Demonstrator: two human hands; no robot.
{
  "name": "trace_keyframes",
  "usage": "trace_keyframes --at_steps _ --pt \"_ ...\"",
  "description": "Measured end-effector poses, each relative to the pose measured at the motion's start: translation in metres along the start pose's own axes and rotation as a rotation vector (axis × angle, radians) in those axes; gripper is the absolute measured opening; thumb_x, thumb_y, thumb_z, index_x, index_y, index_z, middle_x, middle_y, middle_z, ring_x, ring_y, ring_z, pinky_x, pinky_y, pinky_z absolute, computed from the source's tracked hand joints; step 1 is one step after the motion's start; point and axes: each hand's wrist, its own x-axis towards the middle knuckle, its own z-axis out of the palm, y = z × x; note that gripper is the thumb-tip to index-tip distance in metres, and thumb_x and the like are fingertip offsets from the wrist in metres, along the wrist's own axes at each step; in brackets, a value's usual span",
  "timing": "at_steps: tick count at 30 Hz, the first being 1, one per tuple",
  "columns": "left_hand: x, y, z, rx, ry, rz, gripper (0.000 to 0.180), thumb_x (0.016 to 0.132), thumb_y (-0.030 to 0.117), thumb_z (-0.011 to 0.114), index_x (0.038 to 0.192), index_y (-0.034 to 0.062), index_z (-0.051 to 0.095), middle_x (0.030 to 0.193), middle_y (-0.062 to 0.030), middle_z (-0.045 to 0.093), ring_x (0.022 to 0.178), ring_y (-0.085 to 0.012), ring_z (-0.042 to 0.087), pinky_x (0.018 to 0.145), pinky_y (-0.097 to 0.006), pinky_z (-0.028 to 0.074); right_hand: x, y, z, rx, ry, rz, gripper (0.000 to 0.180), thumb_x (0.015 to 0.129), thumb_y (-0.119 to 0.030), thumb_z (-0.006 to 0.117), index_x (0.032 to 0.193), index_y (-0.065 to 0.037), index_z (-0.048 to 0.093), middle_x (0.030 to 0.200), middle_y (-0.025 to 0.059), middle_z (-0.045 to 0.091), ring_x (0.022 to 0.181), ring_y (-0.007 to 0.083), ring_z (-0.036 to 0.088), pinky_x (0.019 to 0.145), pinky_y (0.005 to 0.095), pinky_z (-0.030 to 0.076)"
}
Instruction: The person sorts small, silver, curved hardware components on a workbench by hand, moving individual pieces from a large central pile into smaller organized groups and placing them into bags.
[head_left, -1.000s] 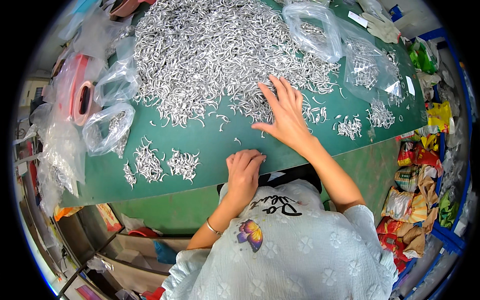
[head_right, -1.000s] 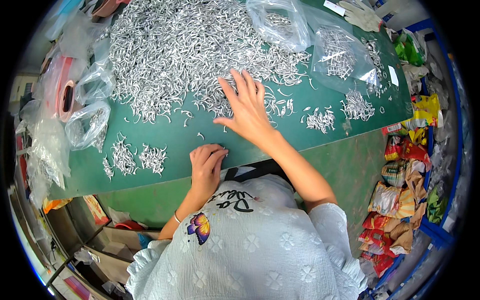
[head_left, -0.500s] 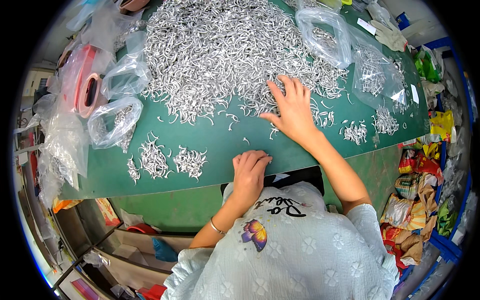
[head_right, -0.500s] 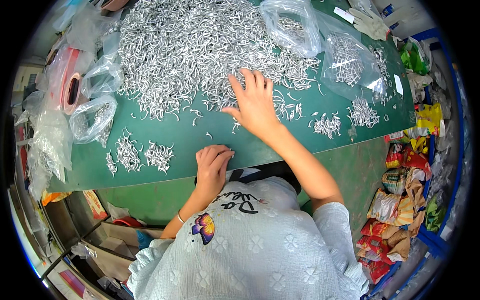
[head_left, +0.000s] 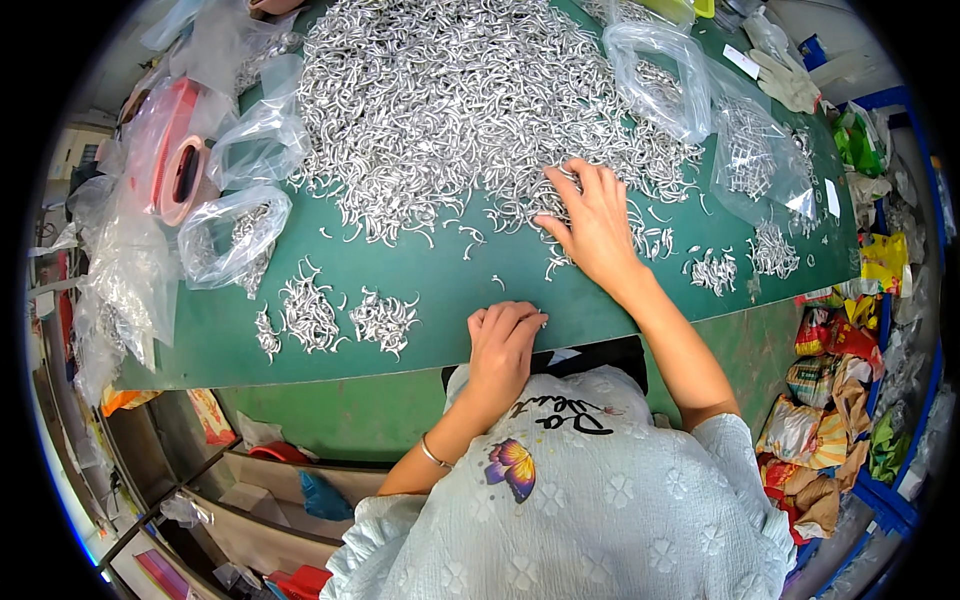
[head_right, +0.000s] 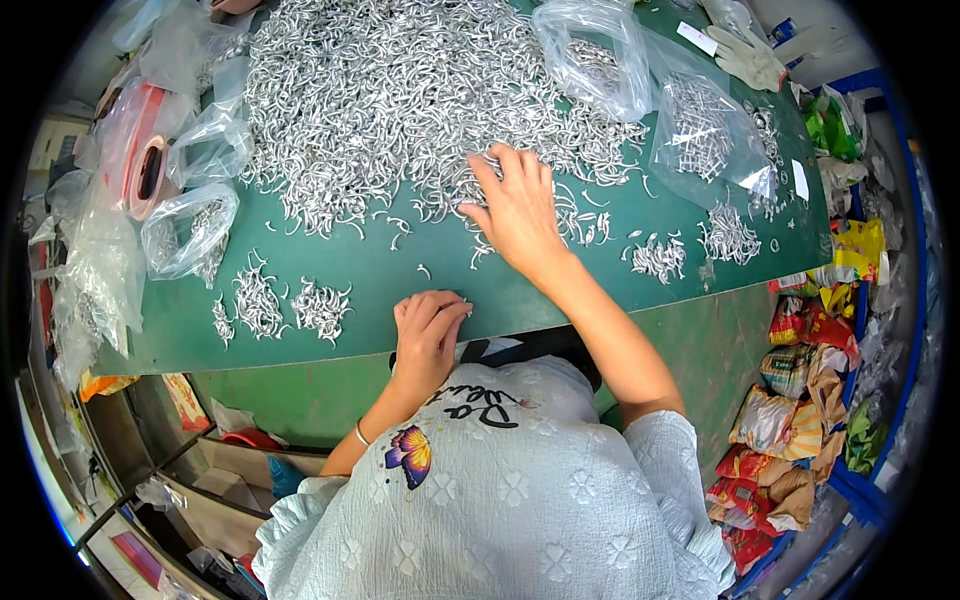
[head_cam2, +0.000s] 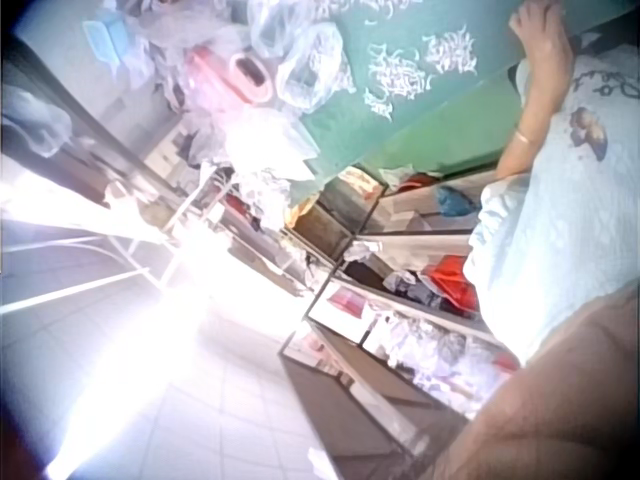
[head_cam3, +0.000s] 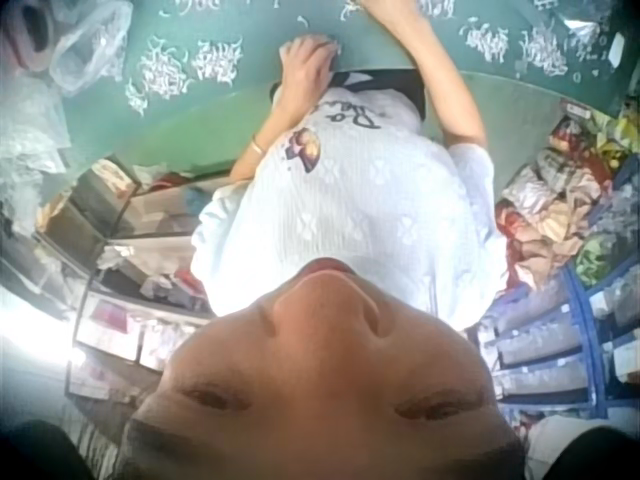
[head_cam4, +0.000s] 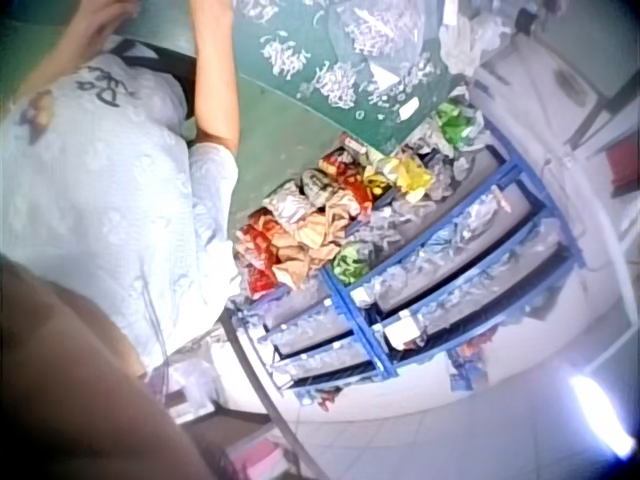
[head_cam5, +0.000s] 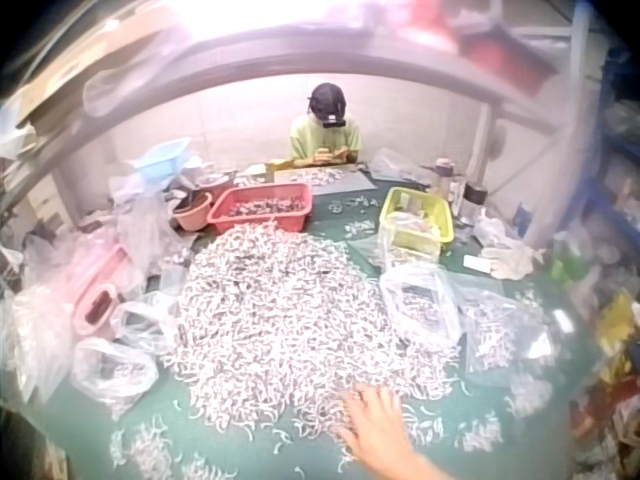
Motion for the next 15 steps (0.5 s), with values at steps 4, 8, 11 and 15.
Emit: trace_keyframes --at_steps 4,8,11,15 --pt "0.0 0.0 0.0 0.0 0.003 0.002 0.027 0.074 -0.004 0.066 0.1 0.004 0.066 0.103 -0.0059 0.061 0.1 -0.0241 0.057 0.085 -0.038 0.036 -0.003 -0.007 0.004 -0.005 0.006 0.029 0.041 0.081 -0.015 0.073 0.12 -0.007 0.06 0.121 0.0143 0.053 0.105 0.0328 0.05 0.089 0.0435 0.039" --pt "0.001 0.0 -0.001 -0.018 0.0 -0.001 0.028 0.074 -0.005 0.066 0.1 0.004 0.066 0.102 -0.0058 0.061 0.099 -0.024 0.057 0.085 -0.038 0.036 -0.007 -0.005 0.006 0.022 0.012 -0.023 0.038 0.08 -0.011 0.073 0.116 -0.007 0.061 0.119 0.0128 0.052 0.106 0.0316 0.05 0.088 0.043 0.04" --pt "0.001 0.002 -0.001 -0.018 0.005 -0.004 0.028 0.074 -0.005 0.065 0.1 0.004 0.066 0.102 -0.0058 0.061 0.099 -0.0239 0.057 0.085 -0.038 0.036 -0.007 -0.004 0.004 0.138 0.012 -0.025 0.035 0.08 -0.007 0.072 0.114 -0.006 0.061 0.116 0.0117 0.054 0.102 0.0315 0.053 0.085 0.0414 0.043" --pt "0.001 0.001 0.0 -0.019 0.01 -0.005 0.028 0.074 -0.005 0.065 0.1 0.004 0.066 0.101 -0.0059 0.061 0.099 -0.0241 0.057 0.085 -0.038 0.036 0.0 -0.011 0.006 0.487 0.058 0.111 0.033 0.082 -0.006 0.072 0.114 -0.004 0.062 0.105 0.0123 0.06 0.092 0.0314 0.059 0.08 0.038 0.047"
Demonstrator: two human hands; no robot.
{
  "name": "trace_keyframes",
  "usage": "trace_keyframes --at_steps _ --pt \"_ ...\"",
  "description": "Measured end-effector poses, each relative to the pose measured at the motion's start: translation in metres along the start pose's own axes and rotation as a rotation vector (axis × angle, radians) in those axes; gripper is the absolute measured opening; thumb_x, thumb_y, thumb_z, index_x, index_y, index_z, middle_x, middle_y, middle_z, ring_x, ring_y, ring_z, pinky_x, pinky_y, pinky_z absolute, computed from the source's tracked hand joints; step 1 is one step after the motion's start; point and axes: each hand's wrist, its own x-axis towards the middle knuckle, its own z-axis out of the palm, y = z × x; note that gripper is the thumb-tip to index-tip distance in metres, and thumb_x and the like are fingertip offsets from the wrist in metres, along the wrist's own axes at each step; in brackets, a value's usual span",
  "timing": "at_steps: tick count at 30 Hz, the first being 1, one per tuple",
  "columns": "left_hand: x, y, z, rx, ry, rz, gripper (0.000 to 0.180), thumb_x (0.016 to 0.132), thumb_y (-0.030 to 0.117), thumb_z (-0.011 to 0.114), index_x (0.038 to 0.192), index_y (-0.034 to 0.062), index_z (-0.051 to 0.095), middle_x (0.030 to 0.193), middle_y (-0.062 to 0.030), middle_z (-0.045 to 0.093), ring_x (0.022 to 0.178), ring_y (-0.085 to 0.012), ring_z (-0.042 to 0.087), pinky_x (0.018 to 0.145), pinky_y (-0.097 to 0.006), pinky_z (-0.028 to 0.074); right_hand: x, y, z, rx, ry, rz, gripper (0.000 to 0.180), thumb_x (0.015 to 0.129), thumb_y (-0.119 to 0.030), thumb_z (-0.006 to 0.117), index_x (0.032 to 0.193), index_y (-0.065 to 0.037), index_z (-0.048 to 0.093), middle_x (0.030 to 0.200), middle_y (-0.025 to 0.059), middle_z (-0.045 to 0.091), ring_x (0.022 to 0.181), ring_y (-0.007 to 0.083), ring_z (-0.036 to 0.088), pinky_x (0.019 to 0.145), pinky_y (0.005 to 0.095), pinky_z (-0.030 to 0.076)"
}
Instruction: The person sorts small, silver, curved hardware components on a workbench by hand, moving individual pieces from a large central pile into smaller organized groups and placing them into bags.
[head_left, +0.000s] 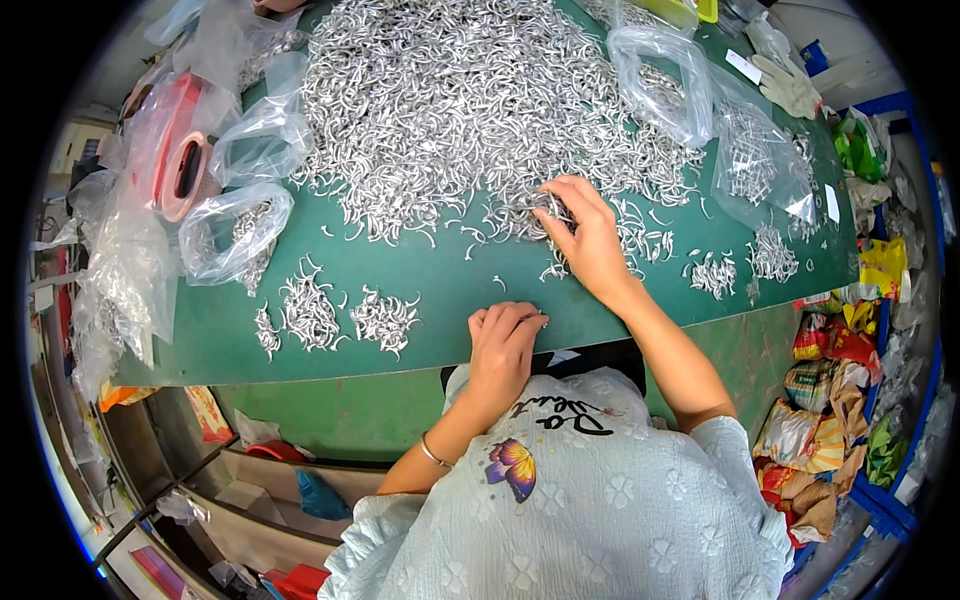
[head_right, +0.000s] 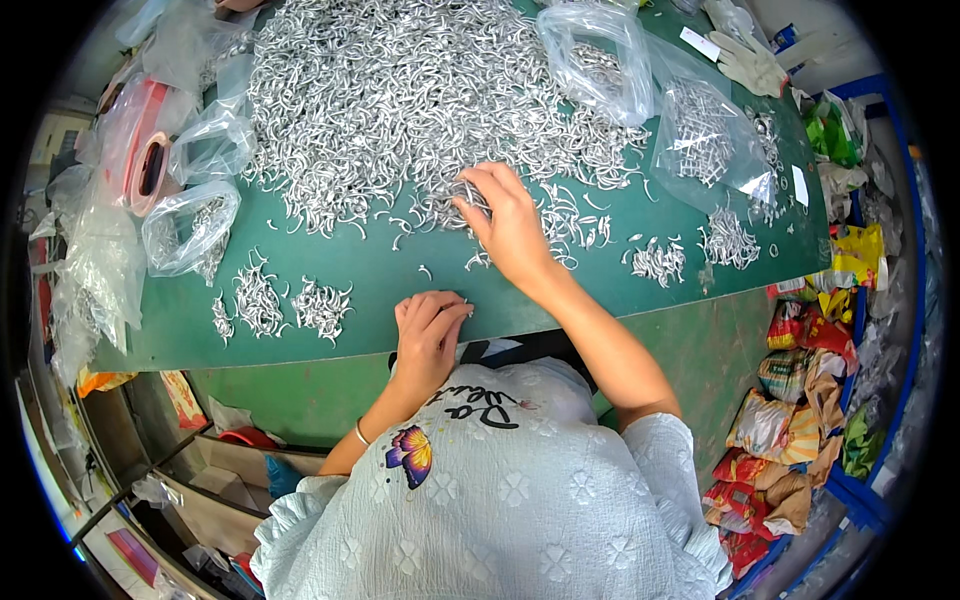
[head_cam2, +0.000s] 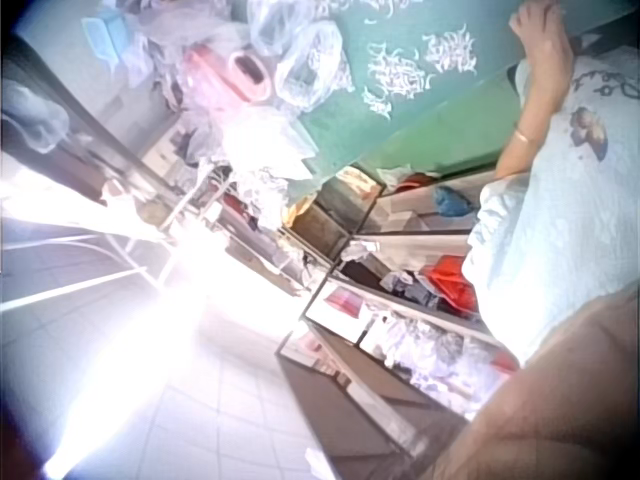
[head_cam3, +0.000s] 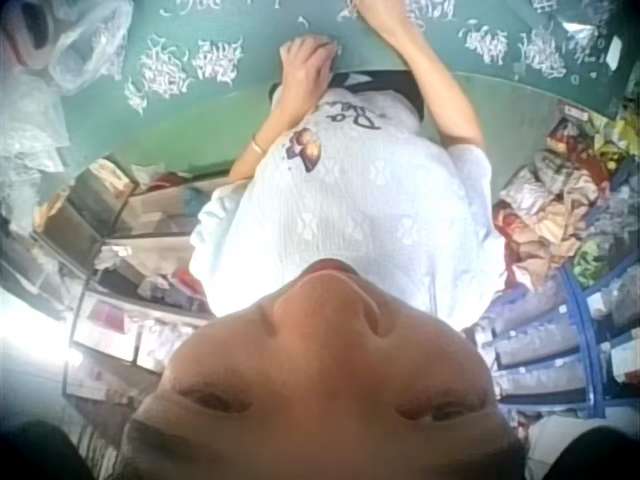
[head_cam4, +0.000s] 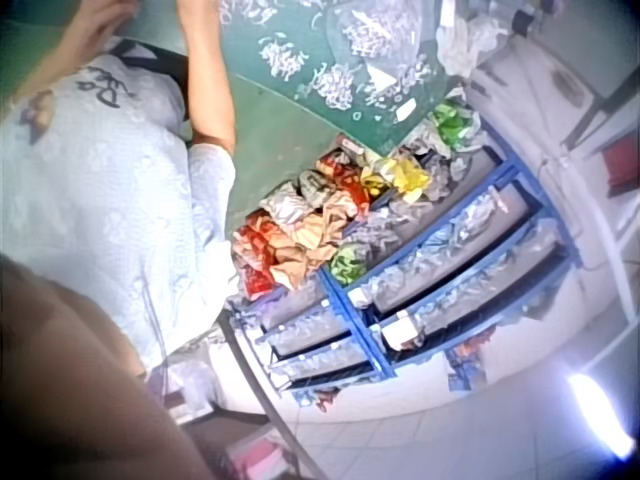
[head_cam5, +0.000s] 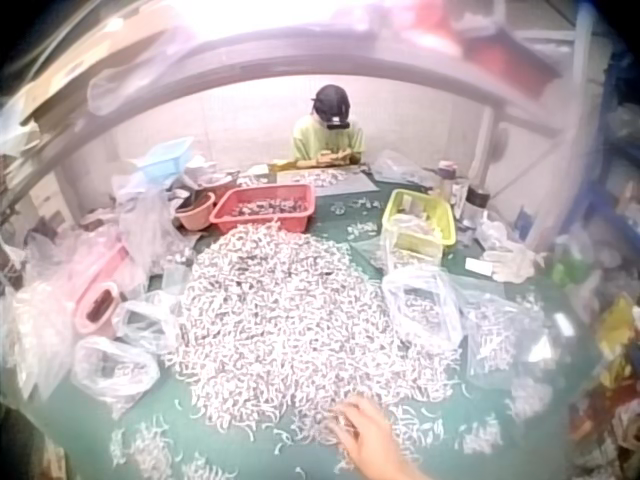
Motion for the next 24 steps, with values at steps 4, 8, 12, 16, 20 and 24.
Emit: trace_keyframes --at_steps 4,8,12,16,20,24 --pt "0.002 0.001 -0.001 0.001 0.018 -0.005 0.025 0.074 -0.006 0.069 0.097 0.005 0.068 0.099 -0.0057 0.062 0.094 -0.0239 0.058 0.083 -0.037 0.036 0.021 -0.017 -0.011 0.462 -0.087 0.507 0.028 0.092 -0.011 0.067 0.117 -0.001 0.062 0.097 0.0089 0.066 0.083 0.0191 0.061 0.075 0.028 0.048" --pt "0.0 0.0 0.0 -0.004 0.025 -0.004 0.025 0.074 -0.006 0.069 0.097 0.0051 0.068 0.099 -0.0056 0.062 0.094 -0.0239 0.058 0.084 -0.037 0.036 0.041 -0.018 -0.029 0.989 -0.064 0.752 0.028 0.097 -0.015 0.06 0.121 0.0 0.061 0.096 0.0048 0.068 0.077 0.0106 0.063 0.067 0.0239 0.051" --pt "0.001 -0.001 0.002 -0.006 0.034 0.001 0.026 0.074 -0.006 0.07 0.097 0.0053 0.068 0.099 -0.0055 0.062 0.094 -0.0239 0.057 0.084 -0.037 0.036 0.05 -0.015 -0.058 1.046 -0.122 0.686 0.035 0.094 -0.008 0.063 0.128 -0.001 0.056 0.108 0.0087 0.066 0.092 0.0115 0.063 0.071 0.0275 0.055" --pt "0.001 -0.001 0.001 -0.003 0.037 0.002 0.026 0.074 -0.006 0.07 0.097 0.0053 0.068 0.099 -0.0053 0.062 0.093 -0.0239 0.058 0.084 -0.037 0.036 0.049 -0.008 -0.065 0.692 -0.012 0.496 0.049 0.087 0.004 0.066 0.134 -0.001 0.05 0.121 0.0107 0.06 0.094 0.0112 0.062 0.069 0.0248 0.053" --pt "0.001 -0.001 0.001 -0.007 0.036 0.0 0.025 0.074 -0.006 0.07 0.097 0.0053 0.068 0.099 -0.0052 0.062 0.093 -0.0238 0.058 0.084 -0.037 0.036 0.053 -0.004 -0.073 0.542 0.111 0.41 0.042 0.092 0.003 0.06 0.133 0.001 0.05 0.125 0.0129 0.059 0.092 0.0122 0.062 0.063 0.0251 0.055" --pt "0.001 -0.001 0.002 -0.008 0.036 -0.003 0.025 0.074 -0.006 0.07 0.097 0.0054 0.068 0.098 -0.005 0.062 0.093 -0.0235 0.058 0.083 -0.037 0.036 0.06 -0.011 -0.081 0.509 0.163 0.412 0.037 0.096 -0.001 0.056 0.132 0.005 0.049 0.119 0.014 0.062 0.092 0.0154 0.066 0.058 0.0251 0.057"
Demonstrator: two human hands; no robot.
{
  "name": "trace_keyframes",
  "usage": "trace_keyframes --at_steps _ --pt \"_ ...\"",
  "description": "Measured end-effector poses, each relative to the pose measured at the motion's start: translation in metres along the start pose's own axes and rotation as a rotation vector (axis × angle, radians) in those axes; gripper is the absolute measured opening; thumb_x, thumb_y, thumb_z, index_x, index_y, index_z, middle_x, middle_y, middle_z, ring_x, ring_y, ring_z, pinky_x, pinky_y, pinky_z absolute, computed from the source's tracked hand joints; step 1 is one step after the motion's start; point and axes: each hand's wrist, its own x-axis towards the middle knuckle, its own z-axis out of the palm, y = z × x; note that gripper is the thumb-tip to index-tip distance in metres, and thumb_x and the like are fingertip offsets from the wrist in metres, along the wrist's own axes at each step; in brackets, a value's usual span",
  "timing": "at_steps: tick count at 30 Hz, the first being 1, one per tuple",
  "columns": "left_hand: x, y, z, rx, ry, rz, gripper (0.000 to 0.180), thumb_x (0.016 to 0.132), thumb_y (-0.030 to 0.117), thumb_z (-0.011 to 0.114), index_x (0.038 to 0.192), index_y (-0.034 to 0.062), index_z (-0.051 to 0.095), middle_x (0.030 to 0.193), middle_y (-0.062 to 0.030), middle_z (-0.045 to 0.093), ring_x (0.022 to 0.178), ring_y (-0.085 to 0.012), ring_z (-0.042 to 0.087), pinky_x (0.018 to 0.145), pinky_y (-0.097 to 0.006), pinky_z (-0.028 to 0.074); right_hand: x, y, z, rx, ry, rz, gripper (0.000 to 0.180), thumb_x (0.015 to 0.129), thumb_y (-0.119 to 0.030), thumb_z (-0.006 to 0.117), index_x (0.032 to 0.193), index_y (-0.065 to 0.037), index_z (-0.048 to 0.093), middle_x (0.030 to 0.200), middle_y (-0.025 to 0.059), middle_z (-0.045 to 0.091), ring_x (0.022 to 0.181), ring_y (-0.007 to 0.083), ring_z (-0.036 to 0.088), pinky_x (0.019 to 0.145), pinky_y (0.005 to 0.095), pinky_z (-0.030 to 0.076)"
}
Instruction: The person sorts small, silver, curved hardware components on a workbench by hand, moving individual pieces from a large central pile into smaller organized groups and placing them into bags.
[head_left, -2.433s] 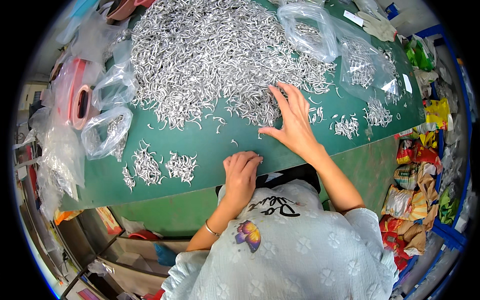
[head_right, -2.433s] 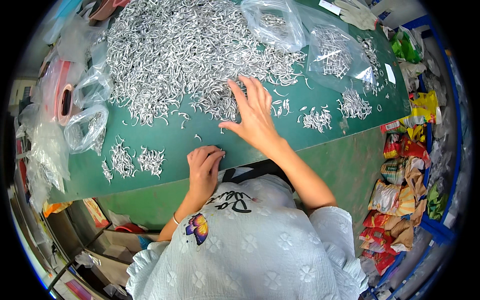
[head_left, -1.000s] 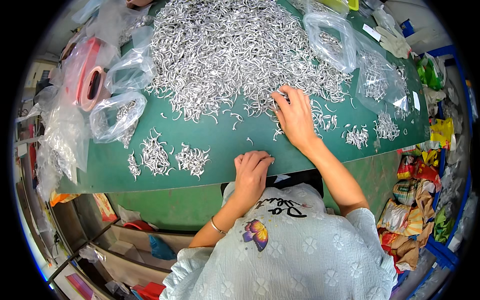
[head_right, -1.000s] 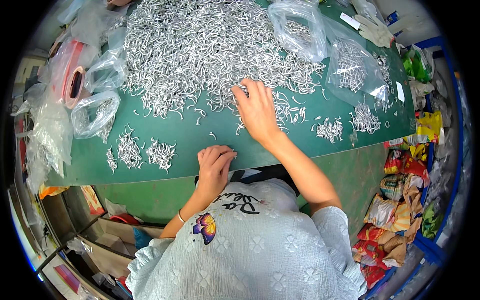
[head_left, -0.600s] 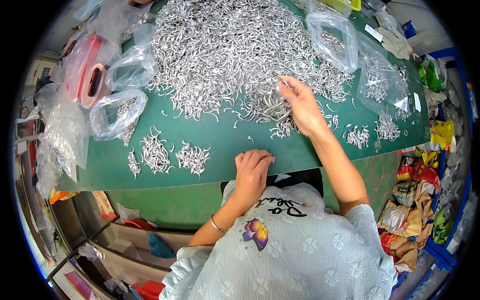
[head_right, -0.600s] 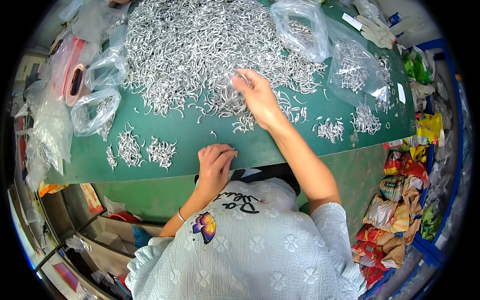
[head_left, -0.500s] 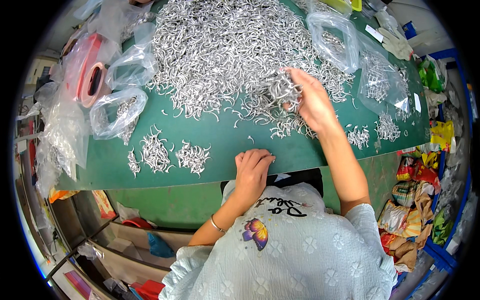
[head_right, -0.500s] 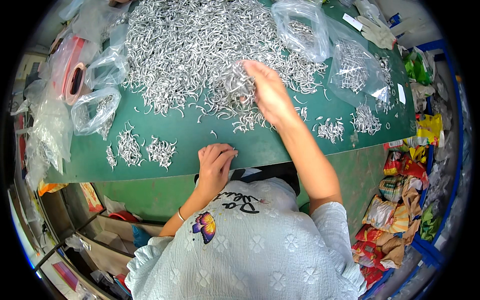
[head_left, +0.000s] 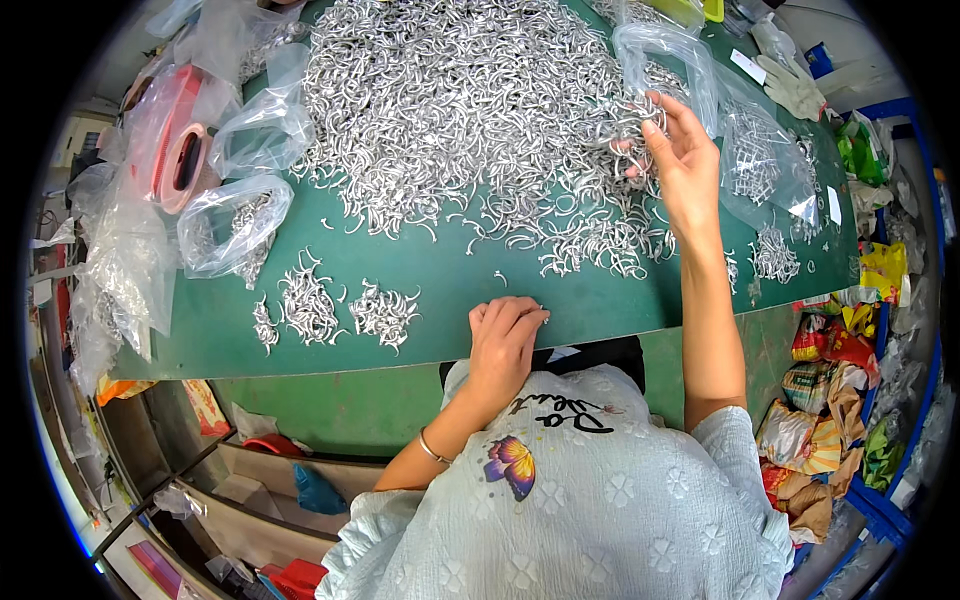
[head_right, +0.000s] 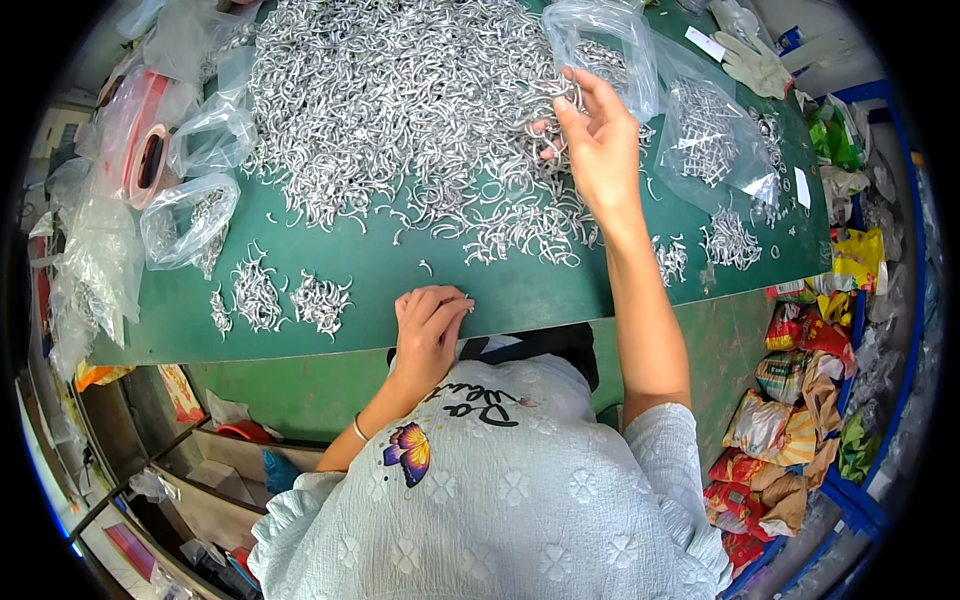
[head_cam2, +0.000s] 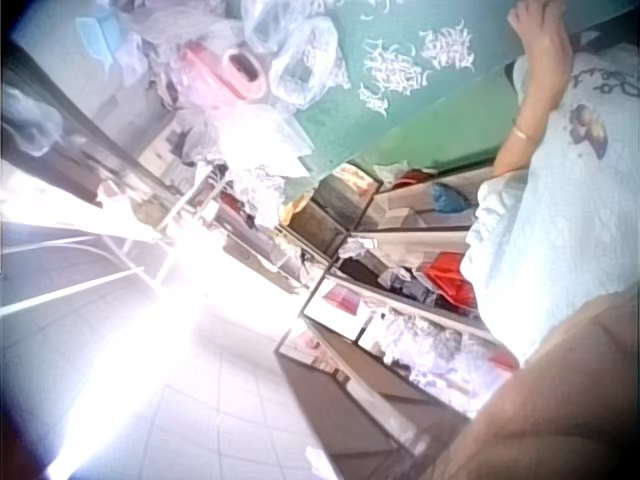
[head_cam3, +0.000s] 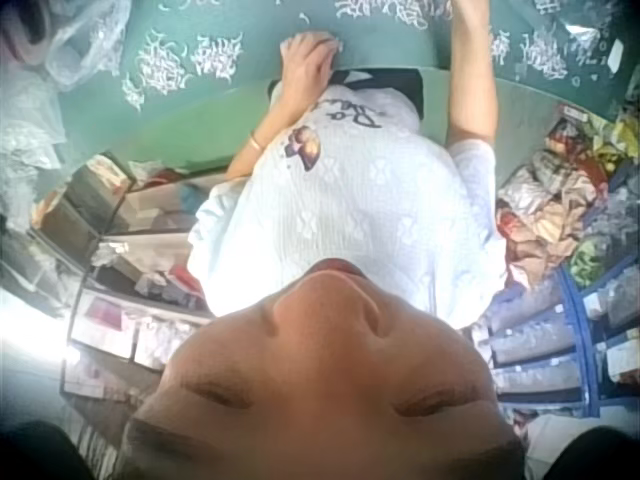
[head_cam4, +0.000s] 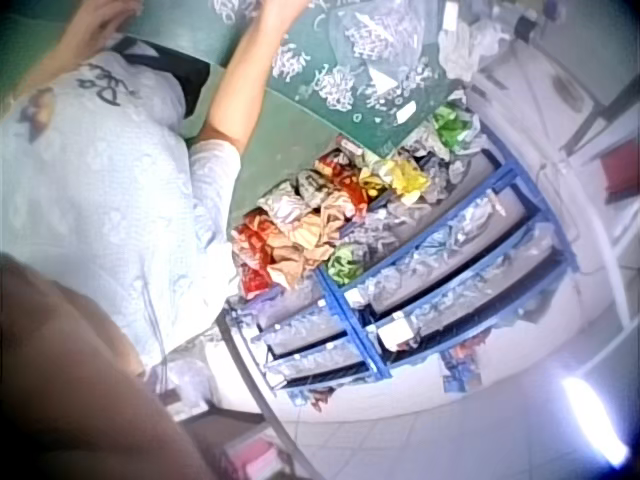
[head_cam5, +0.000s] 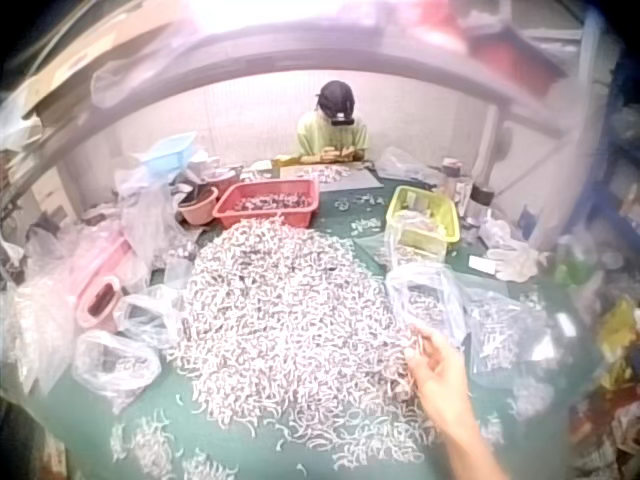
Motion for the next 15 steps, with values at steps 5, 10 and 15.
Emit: trace_keyframes --at_steps 5,10,15 --pt "0.0 0.0 0.0 0.0 0.001 0.002 0.026 0.073 -0.006 0.07 0.097 0.0053 0.068 0.099 -0.0052 0.062 0.093 -0.0235 0.058 0.083 -0.037 0.036 0.004 -0.003 -0.005 0.016 0.003 0.005 0.032 0.098 -0.007 0.056 0.128 0.003 0.055 0.107 0.0127 0.07 0.091 0.0125 0.066 0.069 0.0255 0.053" --pt "0.001 0.0 0.0 0.001 -0.005 0.006 0.026 0.073 -0.006 0.07 0.097 0.005 0.068 0.099 -0.0055 0.062 0.093 -0.0237 0.058 0.083 -0.037 0.037 0.007 0.001 -0.012 0.112 -0.036 0.052 0.028 0.101 -0.015 0.053 0.12 0.003 0.062 0.103 0.0104 0.072 0.094 0.0118 0.065 0.079 0.0265 0.051" --pt "0.002 0.0 0.0 -0.001 -0.011 0.004 0.026 0.073 -0.006 0.07 0.097 0.0049 0.068 0.099 -0.0056 0.062 0.093 -0.0238 0.058 0.083 -0.036 0.037 0.005 0.014 -0.015 -0.047 -0.02 -0.073 0.023 0.098 -0.011 0.056 0.115 0.002 0.065 0.101 0.0099 0.072 0.094 0.0125 0.065 0.086 0.0266 0.049"
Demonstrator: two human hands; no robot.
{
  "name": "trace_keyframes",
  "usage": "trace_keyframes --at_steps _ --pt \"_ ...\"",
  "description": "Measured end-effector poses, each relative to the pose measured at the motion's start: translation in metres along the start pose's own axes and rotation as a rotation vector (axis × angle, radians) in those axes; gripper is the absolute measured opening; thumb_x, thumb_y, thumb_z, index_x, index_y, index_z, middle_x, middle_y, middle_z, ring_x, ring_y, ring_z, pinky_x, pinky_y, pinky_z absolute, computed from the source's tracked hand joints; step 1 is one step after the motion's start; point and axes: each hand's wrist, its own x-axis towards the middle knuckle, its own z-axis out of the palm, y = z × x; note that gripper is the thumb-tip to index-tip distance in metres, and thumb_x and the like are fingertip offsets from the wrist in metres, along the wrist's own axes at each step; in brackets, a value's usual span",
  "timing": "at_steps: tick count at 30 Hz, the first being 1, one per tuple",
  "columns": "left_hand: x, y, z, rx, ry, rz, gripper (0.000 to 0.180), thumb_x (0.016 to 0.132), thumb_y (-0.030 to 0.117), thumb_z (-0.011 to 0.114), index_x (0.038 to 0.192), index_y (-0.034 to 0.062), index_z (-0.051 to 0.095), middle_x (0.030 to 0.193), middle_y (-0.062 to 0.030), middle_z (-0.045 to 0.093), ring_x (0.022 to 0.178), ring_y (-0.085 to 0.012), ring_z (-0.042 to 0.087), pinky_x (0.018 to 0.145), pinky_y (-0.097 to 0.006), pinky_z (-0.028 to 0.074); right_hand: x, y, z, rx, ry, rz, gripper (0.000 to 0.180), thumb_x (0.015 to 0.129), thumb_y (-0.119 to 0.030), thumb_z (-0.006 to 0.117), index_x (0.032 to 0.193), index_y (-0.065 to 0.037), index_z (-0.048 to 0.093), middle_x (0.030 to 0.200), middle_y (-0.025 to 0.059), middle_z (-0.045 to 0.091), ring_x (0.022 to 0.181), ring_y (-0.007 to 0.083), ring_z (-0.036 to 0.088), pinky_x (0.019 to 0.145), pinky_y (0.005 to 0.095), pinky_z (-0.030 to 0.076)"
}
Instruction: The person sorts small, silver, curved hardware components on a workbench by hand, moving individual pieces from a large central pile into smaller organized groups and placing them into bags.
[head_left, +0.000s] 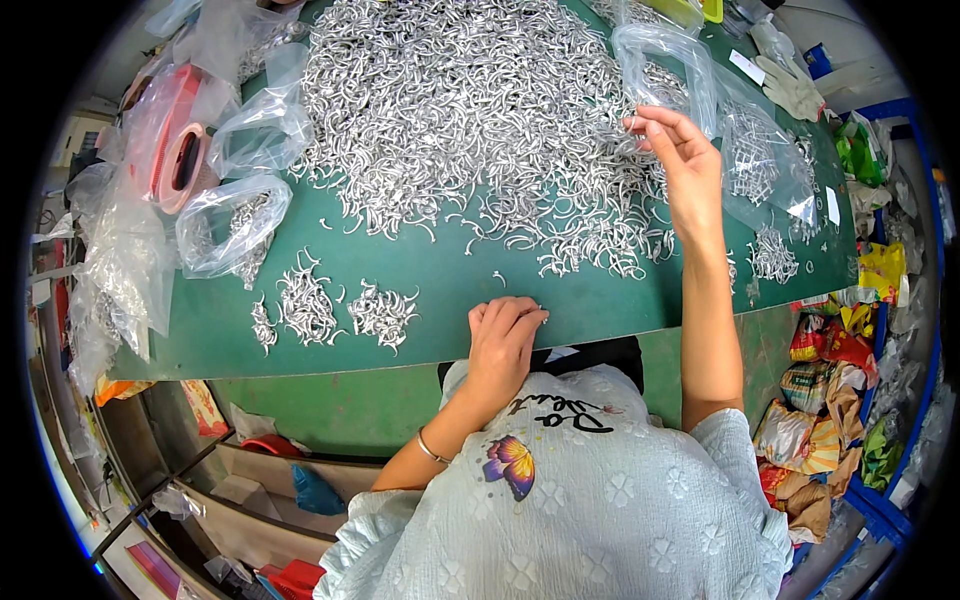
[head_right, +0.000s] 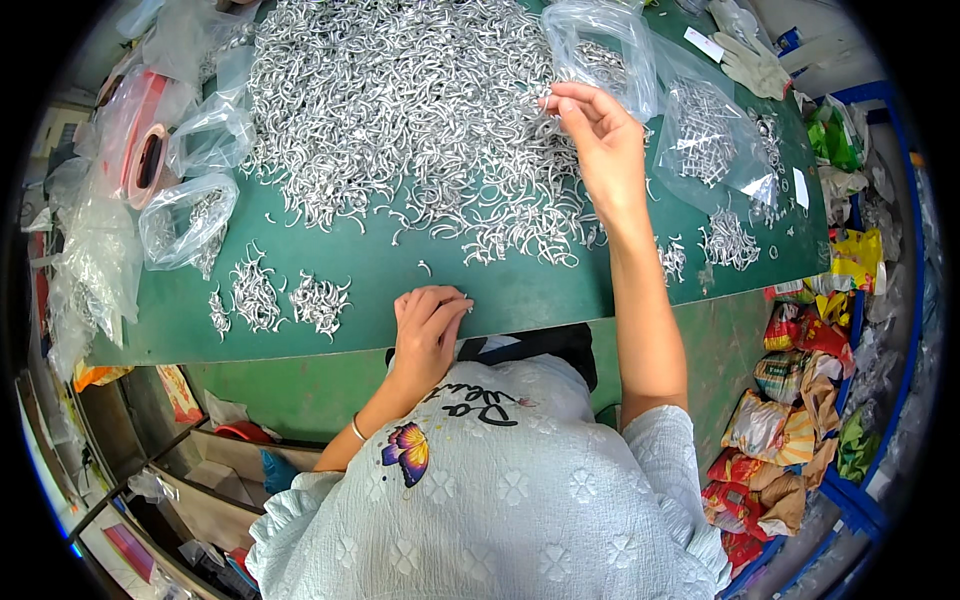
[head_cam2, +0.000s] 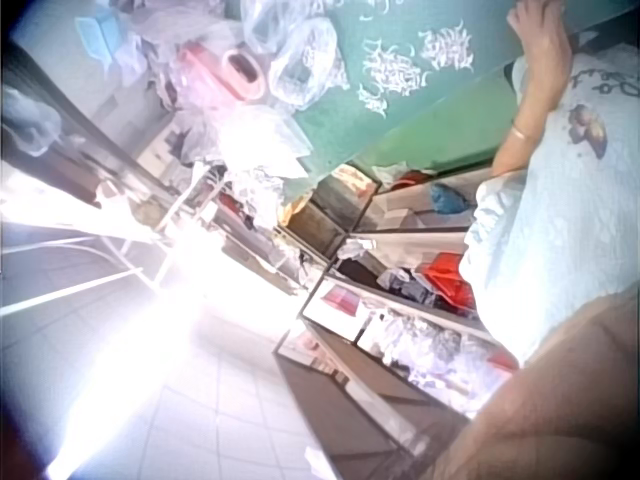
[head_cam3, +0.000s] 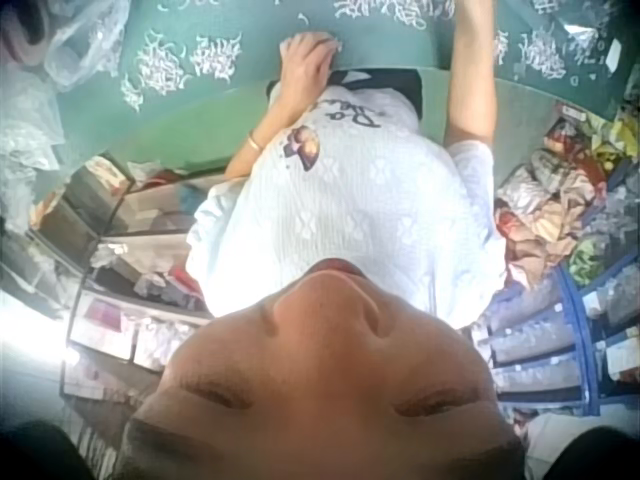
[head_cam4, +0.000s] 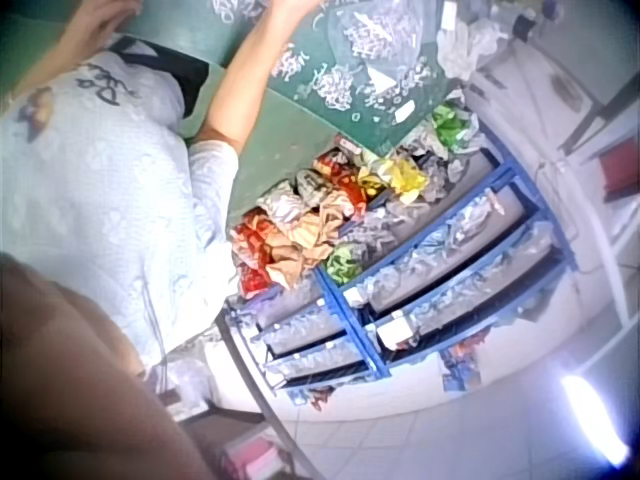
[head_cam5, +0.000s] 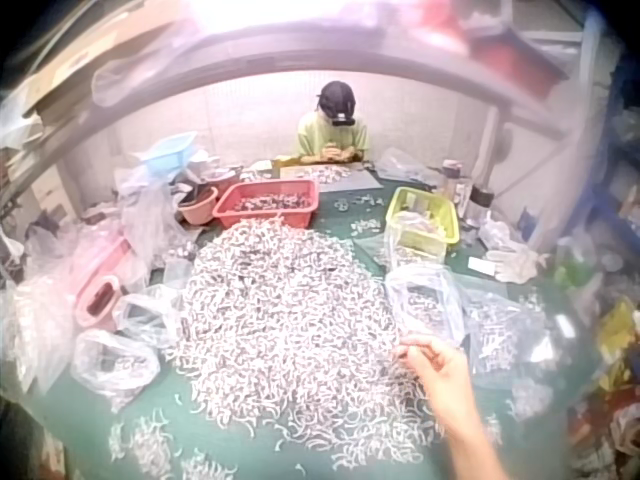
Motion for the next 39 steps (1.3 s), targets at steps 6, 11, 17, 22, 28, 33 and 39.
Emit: trace_keyframes --at_steps 6,11,17,22,28,33,39 --pt "0.0 0.0 -0.001 -0.002 -0.004 -0.002 0.026 0.073 -0.006 0.069 0.097 0.0048 0.068 0.099 -0.0057 0.062 0.093 -0.0238 0.058 0.083 -0.037 0.037 -0.012 0.009 -0.001 -0.36 -0.113 -0.032 0.006 0.085 -0.009 0.071 0.09 -0.007 0.073 0.099 0.0028 0.071 0.096 0.0133 0.062 0.093 0.0317 0.042" --pt "-0.001 0.0 -0.001 0.005 -0.004 -0.005 0.025 0.073 -0.006 0.069 0.096 0.0049 0.068 0.099 -0.0058 0.062 0.093 -0.0241 0.058 0.083 -0.037 0.037 -0.04 0.024 0.029 -0.821 -0.288 -0.312 0.012 0.076 -0.016 0.078 0.081 -0.011 0.069 0.085 0.0024 0.062 0.091 0.0234 0.056 0.092 0.0416 0.033" --pt "-0.001 -0.002 0.0 0.021 0.011 -0.001 0.023 0.074 -0.005 0.071 0.095 0.0058 0.068 0.096 -0.0066 0.063 0.09 -0.0256 0.059 0.083 -0.038 0.039 -0.053 0.041 0.047 -0.974 -0.318 -0.382 0.015 0.075 -0.016 0.077 0.082 -0.007 0.067 0.092 0.0085 0.057 0.097 0.0262 0.051 0.088 0.0445 0.034" --pt "-0.001 -0.003 0.001 0.019 0.003 0.007 0.023 0.075 -0.005 0.07 0.095 0.0058 0.068 0.097 -0.0064 0.062 0.093 -0.0251 0.059 0.083 -0.038 0.038 -0.051 0.047 0.05 -0.993 -0.355 -0.406 0.016 0.074 -0.015 0.076 0.079 -0.006 0.064 0.089 0.0074 0.054 0.096 0.0252 0.049 0.087 0.0418 0.032" --pt "-0.001 -0.003 0.002 0.036 -0.001 0.016 0.021 0.076 -0.004 0.069 0.095 0.0052 0.068 0.097 -0.0064 0.063 0.091 -0.0251 0.058 0.082 -0.038 0.037 -0.052 0.045 0.05 -0.945 -0.387 -0.387 0.008 0.077 -0.01 0.07 0.079 -0.005 0.064 0.089 0.0087 0.054 0.096 0.0253 0.049 0.086 0.0409 0.032" --pt "-0.003 -0.005 0.003 0.03 0.006 0.02 0.021 0.076 -0.005 0.07 0.094 0.0059 0.068 0.096 -0.0064 0.063 0.089 -0.0256 0.058 0.082 -0.037 0.037 -0.053 0.055 0.053 -0.987 -0.35 -0.461 0.006 0.074 -0.003 0.064 0.08 -0.004 0.066 0.088 0.0091 0.056 0.095 0.0245 0.05 0.086 0.041 0.033" --pt "-0.003 -0.005 0.003 0.043 0.003 0.019 0.022 0.076 -0.004 0.07 0.095 0.0066 0.068 0.097 -0.0063 0.063 0.09 -0.0259 0.059 0.083 -0.038 0.037 -0.048 0.052 0.053 -1.03 -0.409 -0.442 0.012 0.077 -0.012 0.072 0.083 -0.004 0.065 0.088 0.0064 0.056 0.095 0.0237 0.05 0.085 0.0407 0.033"
